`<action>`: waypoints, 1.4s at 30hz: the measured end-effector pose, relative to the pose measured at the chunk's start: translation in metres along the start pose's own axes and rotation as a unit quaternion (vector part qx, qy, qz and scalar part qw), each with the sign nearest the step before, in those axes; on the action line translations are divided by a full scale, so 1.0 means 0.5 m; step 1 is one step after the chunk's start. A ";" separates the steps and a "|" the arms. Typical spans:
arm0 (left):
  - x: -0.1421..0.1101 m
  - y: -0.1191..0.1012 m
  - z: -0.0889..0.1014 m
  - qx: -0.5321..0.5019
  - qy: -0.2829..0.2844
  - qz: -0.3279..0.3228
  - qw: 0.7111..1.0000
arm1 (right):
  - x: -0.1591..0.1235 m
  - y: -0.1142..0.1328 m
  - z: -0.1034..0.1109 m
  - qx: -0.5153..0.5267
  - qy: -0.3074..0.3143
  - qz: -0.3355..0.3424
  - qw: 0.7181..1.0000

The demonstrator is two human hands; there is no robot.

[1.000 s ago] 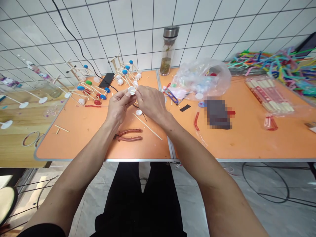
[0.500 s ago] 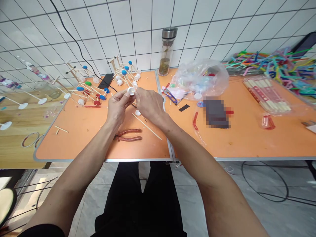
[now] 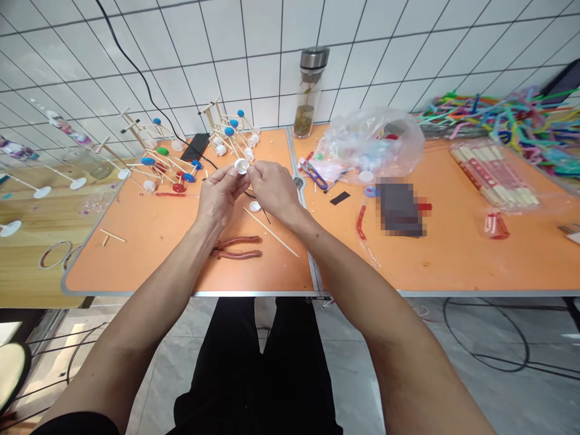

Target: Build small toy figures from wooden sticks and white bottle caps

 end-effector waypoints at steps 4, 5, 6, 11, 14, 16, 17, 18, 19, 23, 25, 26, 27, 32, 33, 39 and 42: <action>-0.009 -0.009 -0.010 -0.027 -0.018 0.025 0.999 | -0.005 0.007 0.004 -0.045 -0.011 0.006 0.999; -0.010 -0.011 -0.012 -0.029 -0.020 0.029 0.999 | -0.007 0.009 0.005 -0.059 -0.014 0.007 0.998; -0.011 -0.012 -0.013 -0.029 -0.021 0.032 0.999 | -0.008 0.011 0.007 -0.075 -0.017 0.007 0.997; -0.006 -0.008 -0.010 -0.030 -0.022 0.027 0.999 | -0.015 0.017 0.008 -0.169 -0.028 0.012 0.985; -0.003 -0.005 -0.007 -0.035 -0.016 0.015 0.999 | -0.018 0.017 0.004 -0.212 -0.032 0.017 0.977; -0.003 -0.003 -0.005 -0.029 -0.015 0.009 0.999 | -0.020 0.019 0.002 -0.232 -0.030 0.023 0.972; -0.002 -0.002 -0.004 -0.024 -0.015 0.005 1.000 | -0.022 0.021 0.002 -0.240 -0.028 0.025 0.970; -0.002 -0.001 -0.004 -0.019 -0.016 0.001 1.000 | -0.024 0.023 0.003 -0.248 -0.025 0.027 0.968; -0.002 0.000 -0.003 -0.013 -0.015 -0.004 1.000 | -0.026 0.026 0.004 -0.255 -0.021 0.029 0.966; -0.005 0.001 -0.004 0.014 -0.009 -0.033 0.999 | -0.034 0.039 0.012 -0.288 -0.004 0.029 0.957; -0.007 -0.001 -0.006 0.025 -0.008 -0.044 0.999 | -0.037 0.043 0.013 -0.307 0.001 0.036 0.951; -0.008 -0.003 -0.008 0.029 -0.011 -0.046 0.998 | -0.038 0.044 0.012 -0.316 0.003 0.043 0.948; -0.008 -0.004 -0.009 0.033 -0.015 -0.044 0.998 | -0.039 0.044 0.011 -0.325 0.003 0.050 0.944; -0.004 -0.006 -0.005 0.019 -0.033 -0.023 0.999 | -0.041 0.037 0.000 -0.353 -0.009 0.097 0.931; -0.003 -0.005 -0.004 0.013 -0.034 -0.020 0.999 | -0.040 0.034 -0.002 -0.356 -0.013 0.106 0.928; 0.001 0.004 0.001 0.010 -0.038 -0.012 0.999 | -0.040 0.026 -0.007 -0.366 -0.019 0.133 0.921; -0.002 0.005 -0.001 0.027 -0.043 -0.032 0.998 | -0.043 0.028 -0.008 -0.353 -0.008 0.125 0.927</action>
Point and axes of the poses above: each hand's wrist, its own x-axis towards the middle knuckle, its own z-axis out of the back of the hand, y = z × x, the point moved 2 cm from there along x, towards the middle knuckle, and after that the axes turned 5 degrees about -x, right-handed, at the moved point
